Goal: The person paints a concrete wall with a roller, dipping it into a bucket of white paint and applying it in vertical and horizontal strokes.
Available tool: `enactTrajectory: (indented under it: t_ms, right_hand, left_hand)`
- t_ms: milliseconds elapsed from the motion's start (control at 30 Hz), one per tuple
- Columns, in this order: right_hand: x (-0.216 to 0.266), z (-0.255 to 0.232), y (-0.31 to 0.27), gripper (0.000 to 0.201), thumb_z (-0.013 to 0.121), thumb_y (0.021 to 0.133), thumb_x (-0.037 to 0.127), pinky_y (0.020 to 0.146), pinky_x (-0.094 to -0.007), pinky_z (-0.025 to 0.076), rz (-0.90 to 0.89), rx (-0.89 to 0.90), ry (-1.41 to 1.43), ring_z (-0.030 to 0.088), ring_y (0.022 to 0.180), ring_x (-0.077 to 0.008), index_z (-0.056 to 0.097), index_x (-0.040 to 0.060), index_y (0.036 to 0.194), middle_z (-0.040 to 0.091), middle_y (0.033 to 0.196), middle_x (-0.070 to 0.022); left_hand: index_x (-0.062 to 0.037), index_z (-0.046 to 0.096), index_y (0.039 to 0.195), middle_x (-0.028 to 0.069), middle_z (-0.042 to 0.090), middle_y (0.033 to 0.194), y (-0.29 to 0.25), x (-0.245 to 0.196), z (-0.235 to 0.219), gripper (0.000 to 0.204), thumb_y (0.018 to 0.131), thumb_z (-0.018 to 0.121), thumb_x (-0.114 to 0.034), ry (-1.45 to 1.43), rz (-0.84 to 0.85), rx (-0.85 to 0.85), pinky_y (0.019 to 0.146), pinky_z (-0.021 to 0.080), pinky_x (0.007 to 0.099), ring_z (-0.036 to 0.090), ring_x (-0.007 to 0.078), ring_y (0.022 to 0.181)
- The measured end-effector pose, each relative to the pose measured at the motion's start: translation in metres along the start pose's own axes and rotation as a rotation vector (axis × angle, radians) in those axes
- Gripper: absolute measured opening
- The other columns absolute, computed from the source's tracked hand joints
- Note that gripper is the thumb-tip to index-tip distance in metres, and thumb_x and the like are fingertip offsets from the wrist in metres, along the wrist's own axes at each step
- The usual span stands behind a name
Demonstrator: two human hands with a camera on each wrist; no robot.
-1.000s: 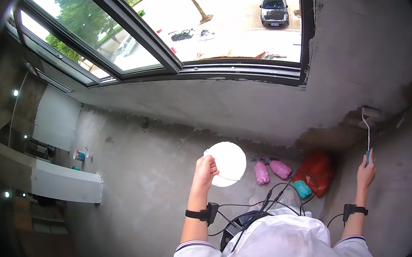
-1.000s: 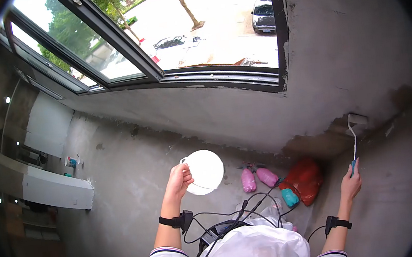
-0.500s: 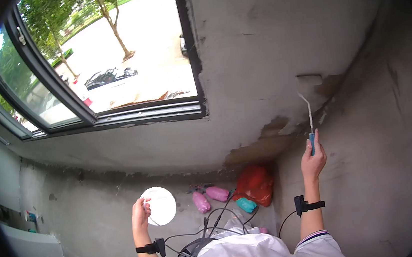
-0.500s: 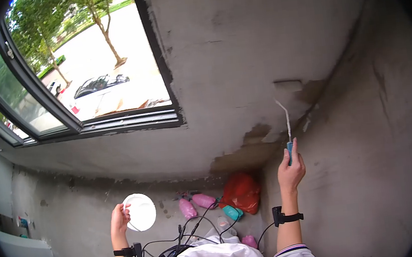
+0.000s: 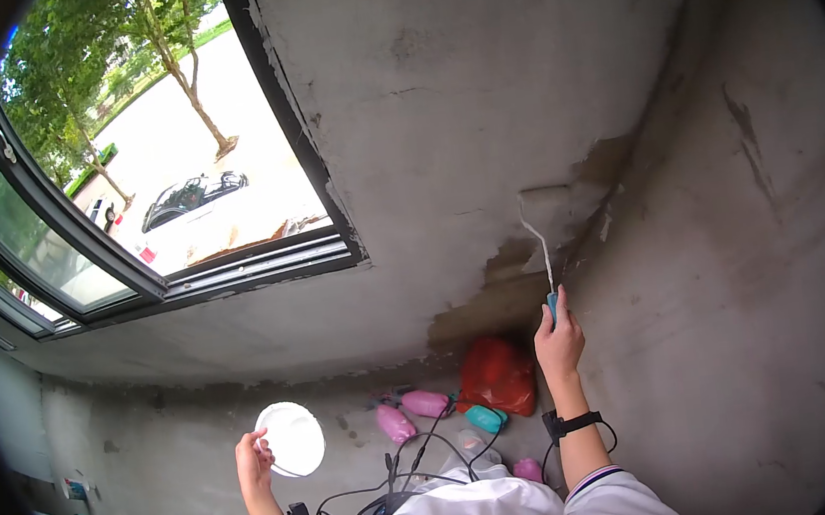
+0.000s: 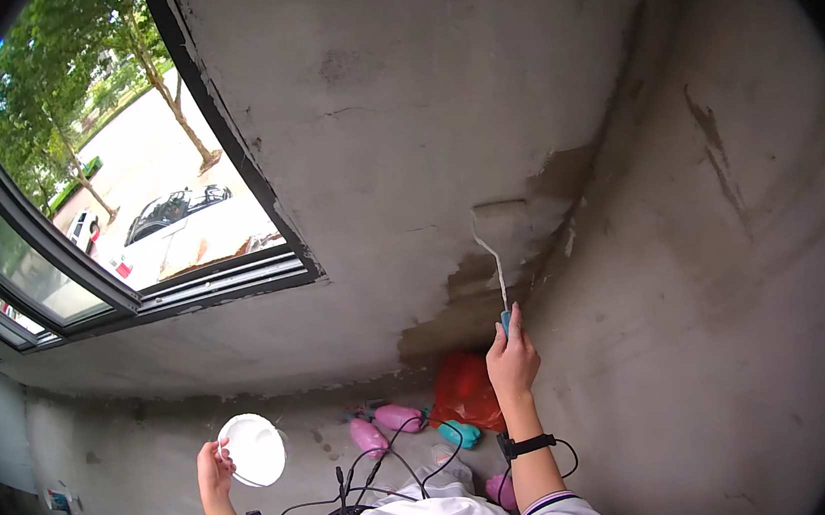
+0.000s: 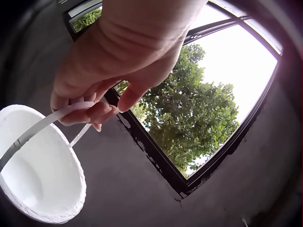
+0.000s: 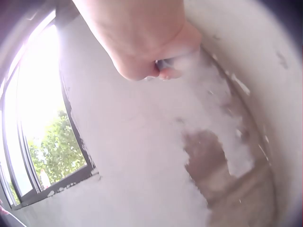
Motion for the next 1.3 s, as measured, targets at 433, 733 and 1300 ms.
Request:
enactTrajectory:
  t_ms: [433,733,1300]
  right_hand:
    - [-0.033,0.048,-0.020,0.039,0.055,0.096,0.032,0.064,-0.0477,0.043,0.427,0.084,0.675,0.057,0.072,-0.0440,0.054,-0.0041,0.081,0.057,0.072,-0.0265]
    - [0.023,-0.037,0.110,0.038,0.047,0.099,0.030,0.069,-0.0483,0.045,0.154,-0.141,0.452,0.057,0.082,-0.0487,0.052,-0.0069,0.098,0.060,0.083,-0.0297]
    - [-0.011,-0.053,0.100,0.033,0.046,0.100,0.030,0.065,-0.0535,0.043,0.093,-0.068,0.232,0.059,0.079,-0.0494,0.052,-0.0029,0.096,0.062,0.080,-0.0288]
  left_hand:
    - [-0.0004,0.060,0.096,-0.0017,0.048,0.059,0.008,0.027,-0.015,0.025,0.083,0.051,-0.020,-0.032,-0.037,-0.079,0.042,0.034,0.0221,0.045,0.0085,0.046]
    - [0.0010,0.060,0.093,0.0001,0.048,0.060,-0.012,0.014,-0.022,0.026,0.083,0.050,-0.022,0.161,0.157,-0.144,0.040,0.032,0.0215,0.042,0.0080,0.045]
    - [-0.0057,0.053,0.070,-0.0024,0.045,0.056,0.019,0.053,-0.026,0.010,0.079,0.054,-0.010,0.328,0.104,-0.070,0.043,0.029,0.0253,0.039,0.0080,0.045]
Point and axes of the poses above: each hand's wrist, its own y-axis towards the middle knuckle, its own z-axis out of the palm, x = y × z, the point moved 2 cm from there along y, towards the middle knuckle
